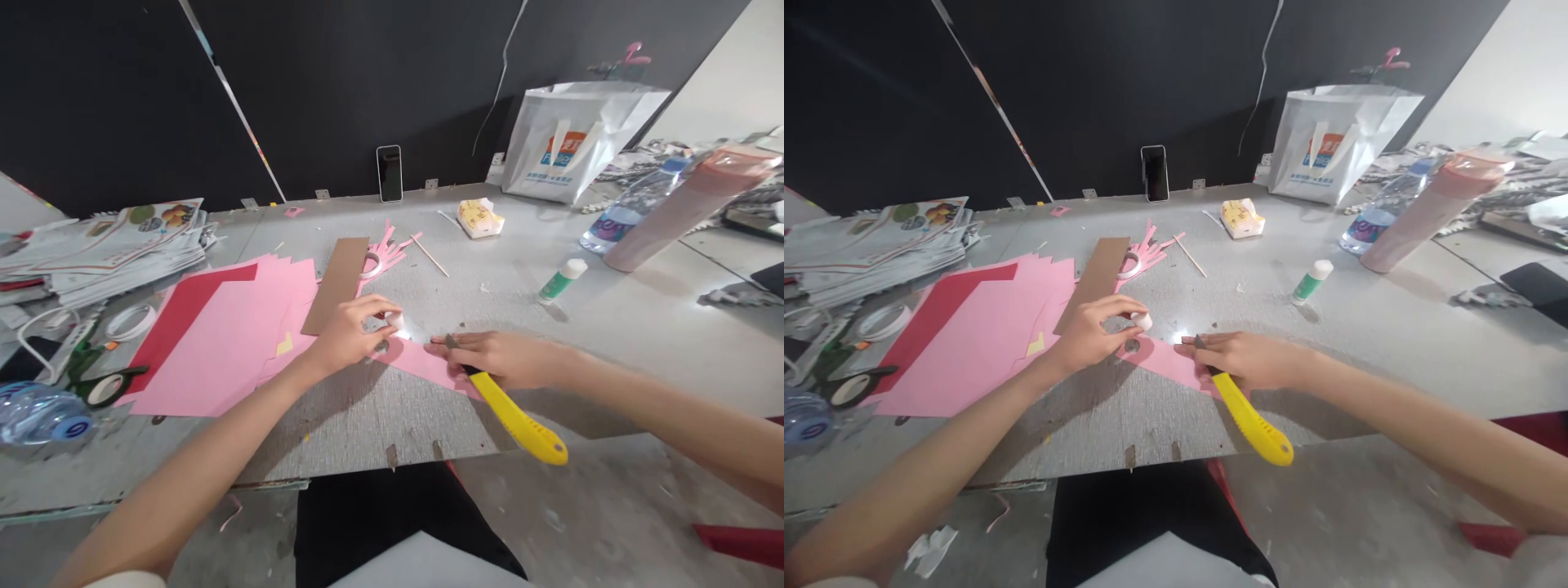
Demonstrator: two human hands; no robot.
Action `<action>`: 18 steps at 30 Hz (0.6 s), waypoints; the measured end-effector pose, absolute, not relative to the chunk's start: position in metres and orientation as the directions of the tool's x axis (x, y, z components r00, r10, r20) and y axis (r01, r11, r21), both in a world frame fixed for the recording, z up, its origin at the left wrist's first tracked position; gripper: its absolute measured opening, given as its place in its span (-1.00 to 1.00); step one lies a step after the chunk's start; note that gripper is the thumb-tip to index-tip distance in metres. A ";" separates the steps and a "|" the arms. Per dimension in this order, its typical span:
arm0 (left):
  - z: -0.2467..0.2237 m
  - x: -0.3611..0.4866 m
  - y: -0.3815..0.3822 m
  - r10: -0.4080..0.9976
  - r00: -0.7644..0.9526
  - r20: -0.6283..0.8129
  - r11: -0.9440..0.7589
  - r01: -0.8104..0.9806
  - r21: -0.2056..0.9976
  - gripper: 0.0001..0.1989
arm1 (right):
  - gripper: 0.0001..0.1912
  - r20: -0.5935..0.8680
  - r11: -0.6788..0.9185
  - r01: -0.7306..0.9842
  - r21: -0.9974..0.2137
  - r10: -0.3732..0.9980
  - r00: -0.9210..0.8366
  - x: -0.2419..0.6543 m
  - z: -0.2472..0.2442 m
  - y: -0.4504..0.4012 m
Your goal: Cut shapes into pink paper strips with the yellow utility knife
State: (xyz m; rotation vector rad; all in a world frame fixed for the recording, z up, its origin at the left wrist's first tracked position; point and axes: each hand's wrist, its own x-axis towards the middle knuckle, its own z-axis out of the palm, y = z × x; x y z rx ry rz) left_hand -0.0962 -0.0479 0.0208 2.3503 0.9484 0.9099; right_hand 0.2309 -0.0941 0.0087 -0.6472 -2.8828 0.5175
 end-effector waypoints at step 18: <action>0.000 -0.074 -0.016 0.845 0.374 0.382 -0.512 0.363 0.779 -0.77 | -0.34 0.118 0.921 0.296 -0.254 0.333 -0.935 0.196 0.002 -0.087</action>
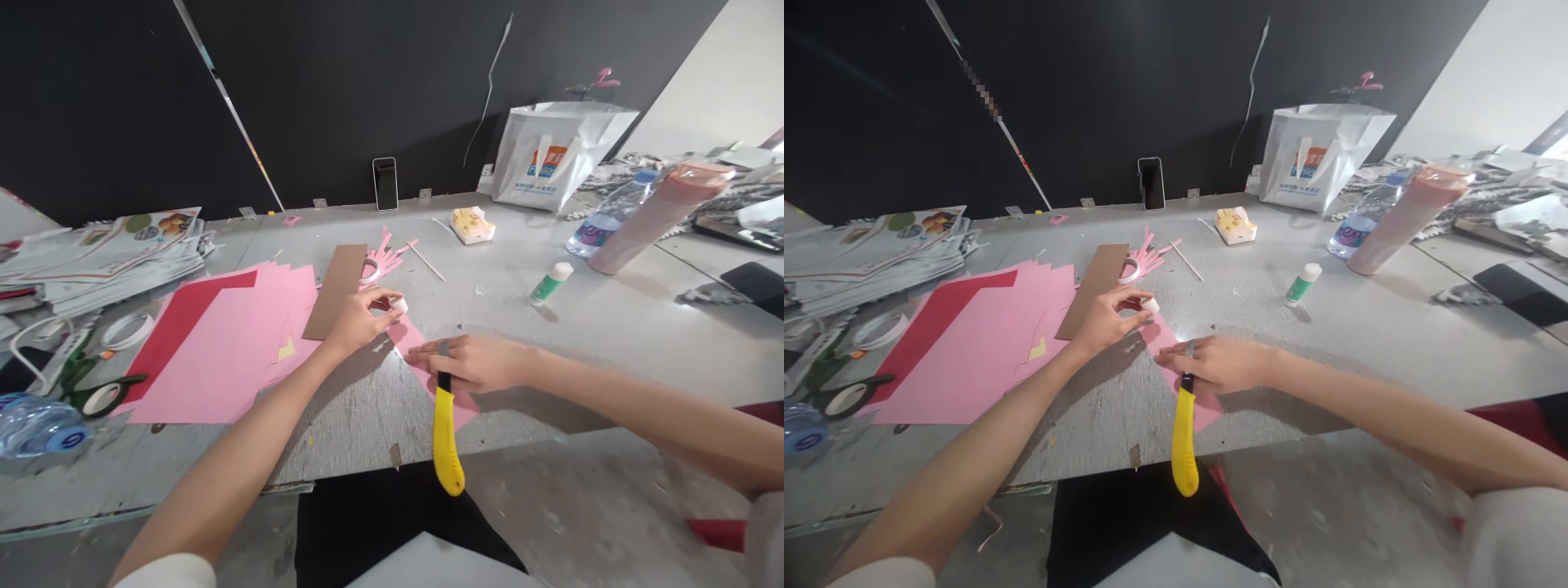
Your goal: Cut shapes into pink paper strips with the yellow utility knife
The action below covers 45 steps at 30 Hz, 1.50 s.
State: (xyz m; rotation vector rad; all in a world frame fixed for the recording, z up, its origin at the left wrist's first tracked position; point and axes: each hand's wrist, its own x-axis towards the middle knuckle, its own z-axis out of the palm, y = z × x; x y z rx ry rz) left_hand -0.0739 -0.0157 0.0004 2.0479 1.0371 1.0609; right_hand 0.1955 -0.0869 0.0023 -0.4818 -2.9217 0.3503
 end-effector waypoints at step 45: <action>0.000 -0.092 -0.014 0.786 0.617 0.031 -0.378 0.440 0.815 -0.63 | -0.51 0.159 0.174 0.158 -0.972 0.982 -0.102 0.181 -0.011 -0.035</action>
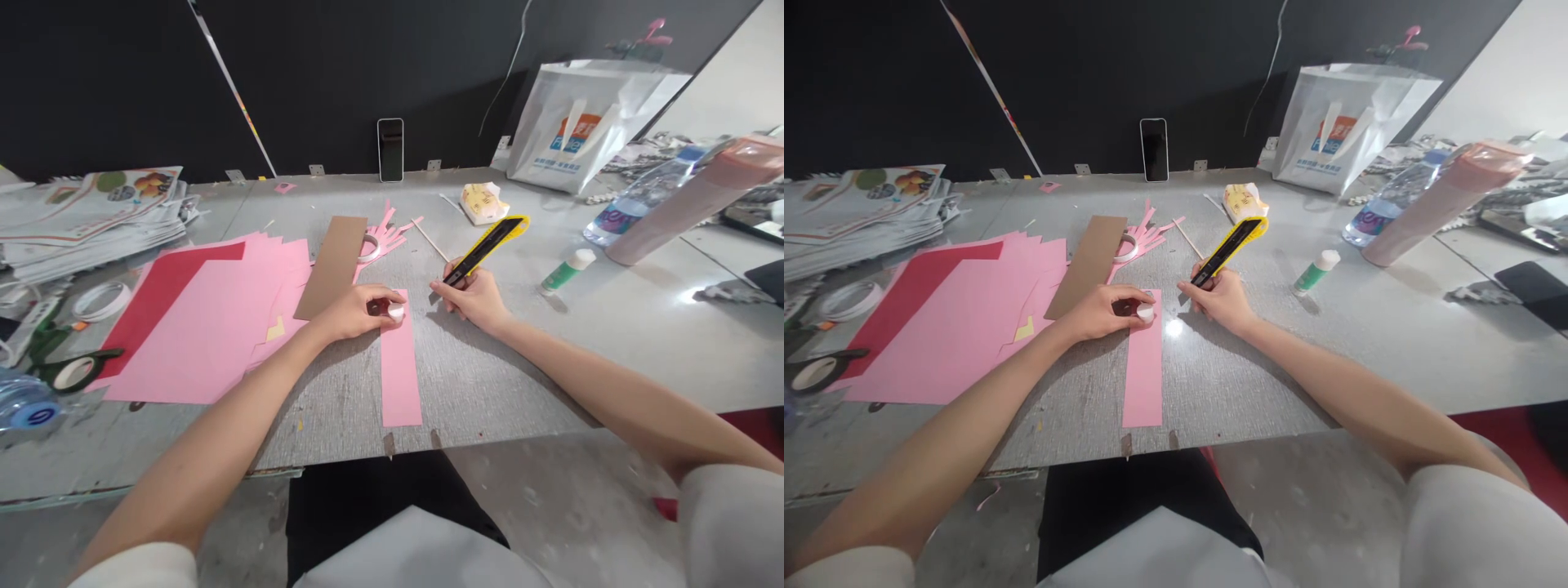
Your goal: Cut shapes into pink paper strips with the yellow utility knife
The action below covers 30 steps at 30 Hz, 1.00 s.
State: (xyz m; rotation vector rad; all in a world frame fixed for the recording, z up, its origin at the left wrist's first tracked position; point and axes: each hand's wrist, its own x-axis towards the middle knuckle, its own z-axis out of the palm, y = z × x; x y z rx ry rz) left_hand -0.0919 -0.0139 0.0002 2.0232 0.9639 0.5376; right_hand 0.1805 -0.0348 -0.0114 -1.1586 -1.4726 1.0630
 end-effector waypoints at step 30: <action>0.001 -0.093 -0.014 0.810 0.582 0.067 -0.308 0.326 0.894 -0.65 | -0.51 0.148 0.162 0.096 -0.982 0.979 -0.142 0.182 -0.011 -0.033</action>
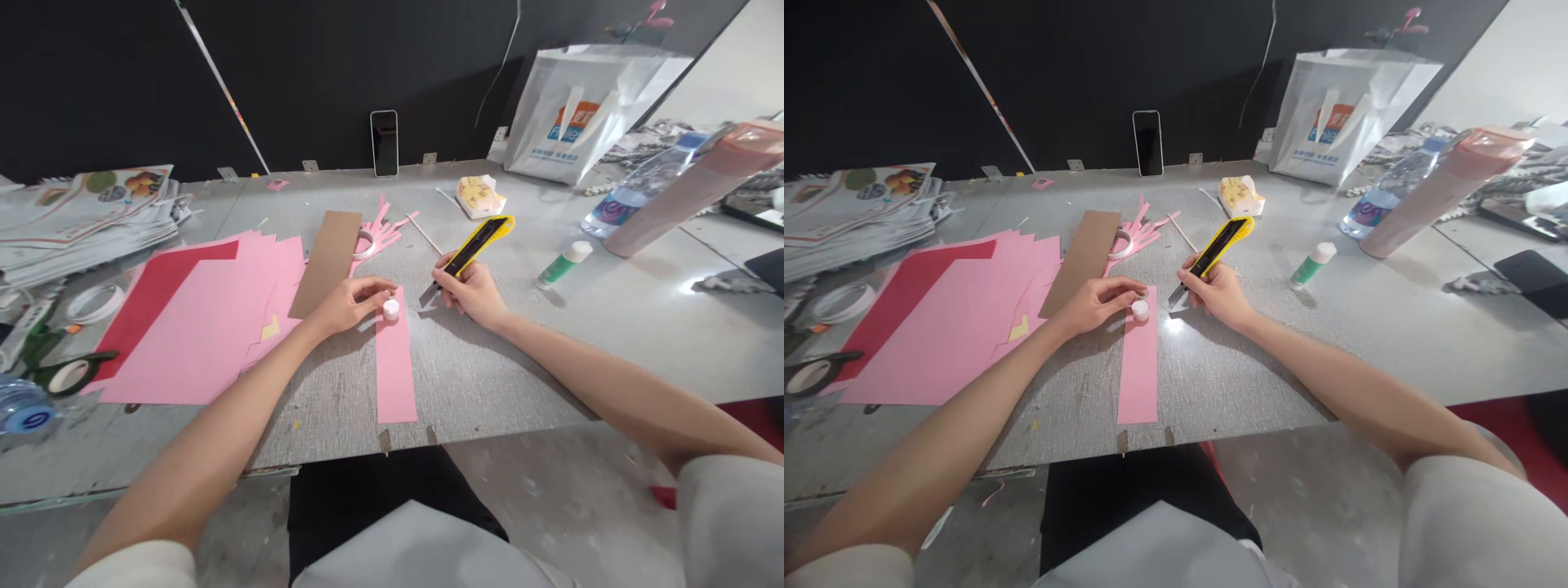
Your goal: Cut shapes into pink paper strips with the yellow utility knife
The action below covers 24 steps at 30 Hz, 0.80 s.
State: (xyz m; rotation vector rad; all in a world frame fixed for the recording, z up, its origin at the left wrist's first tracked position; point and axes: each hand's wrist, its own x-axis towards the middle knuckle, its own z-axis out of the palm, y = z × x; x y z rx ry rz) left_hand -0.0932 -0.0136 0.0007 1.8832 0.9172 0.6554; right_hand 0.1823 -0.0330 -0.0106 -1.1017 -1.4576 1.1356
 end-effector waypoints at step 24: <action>-0.004 -0.084 -0.014 0.817 0.574 0.046 -0.328 0.398 0.856 -0.73 | -0.62 0.156 0.178 0.020 -0.984 0.909 -0.386 0.193 -0.010 -0.043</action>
